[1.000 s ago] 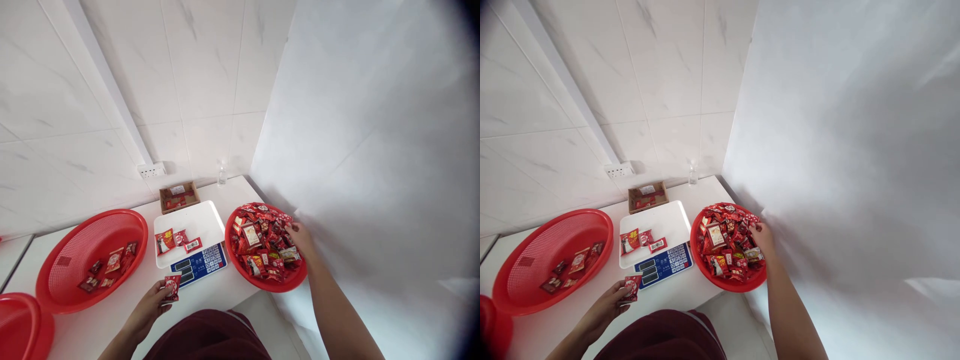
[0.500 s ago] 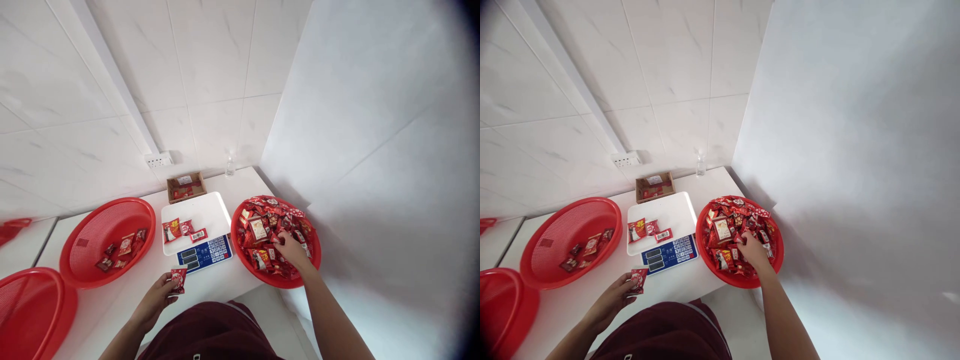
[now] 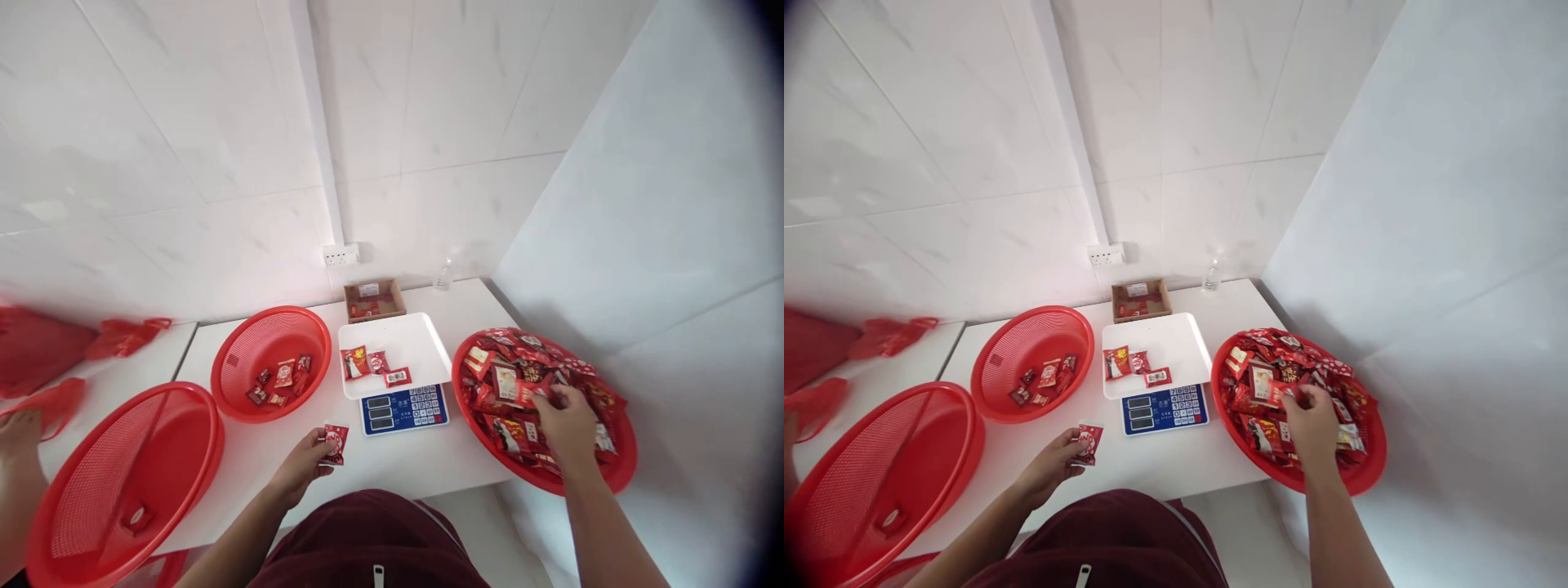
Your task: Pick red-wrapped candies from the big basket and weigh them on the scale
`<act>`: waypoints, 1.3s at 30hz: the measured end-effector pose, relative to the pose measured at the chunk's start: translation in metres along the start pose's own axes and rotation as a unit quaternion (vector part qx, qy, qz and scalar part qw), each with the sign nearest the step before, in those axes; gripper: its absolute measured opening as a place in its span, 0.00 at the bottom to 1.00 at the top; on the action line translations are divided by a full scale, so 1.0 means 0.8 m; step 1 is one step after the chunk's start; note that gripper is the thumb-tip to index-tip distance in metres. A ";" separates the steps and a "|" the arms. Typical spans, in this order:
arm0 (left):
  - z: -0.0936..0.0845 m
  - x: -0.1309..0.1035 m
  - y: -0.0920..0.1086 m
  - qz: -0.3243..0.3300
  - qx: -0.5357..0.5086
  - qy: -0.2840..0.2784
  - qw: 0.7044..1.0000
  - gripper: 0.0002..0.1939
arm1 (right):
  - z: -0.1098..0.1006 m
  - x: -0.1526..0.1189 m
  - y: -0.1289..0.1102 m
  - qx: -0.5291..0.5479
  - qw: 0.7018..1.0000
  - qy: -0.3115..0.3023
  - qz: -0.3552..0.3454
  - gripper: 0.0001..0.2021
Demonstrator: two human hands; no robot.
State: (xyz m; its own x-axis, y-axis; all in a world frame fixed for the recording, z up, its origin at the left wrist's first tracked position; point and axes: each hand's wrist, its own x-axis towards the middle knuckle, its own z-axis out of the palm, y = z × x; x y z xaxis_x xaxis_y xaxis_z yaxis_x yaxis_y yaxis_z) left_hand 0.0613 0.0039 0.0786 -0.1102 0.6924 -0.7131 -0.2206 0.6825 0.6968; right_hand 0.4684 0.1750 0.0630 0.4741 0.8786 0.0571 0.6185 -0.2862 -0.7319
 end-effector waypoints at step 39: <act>-0.058 -0.003 -0.011 0.016 -0.034 -0.004 0.999 0.22 | 0.246 -0.140 -0.132 -0.181 0.892 -0.258 -0.324 0.24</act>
State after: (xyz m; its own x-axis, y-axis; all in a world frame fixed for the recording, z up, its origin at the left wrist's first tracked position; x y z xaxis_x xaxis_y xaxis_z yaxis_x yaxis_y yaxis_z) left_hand 0.0181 -0.0146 0.0706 -0.1116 0.7160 -0.6891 -0.2825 0.6419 0.7128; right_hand 0.2266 0.1820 -0.0002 -0.3513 0.9363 -0.0003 0.8636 0.3239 -0.3864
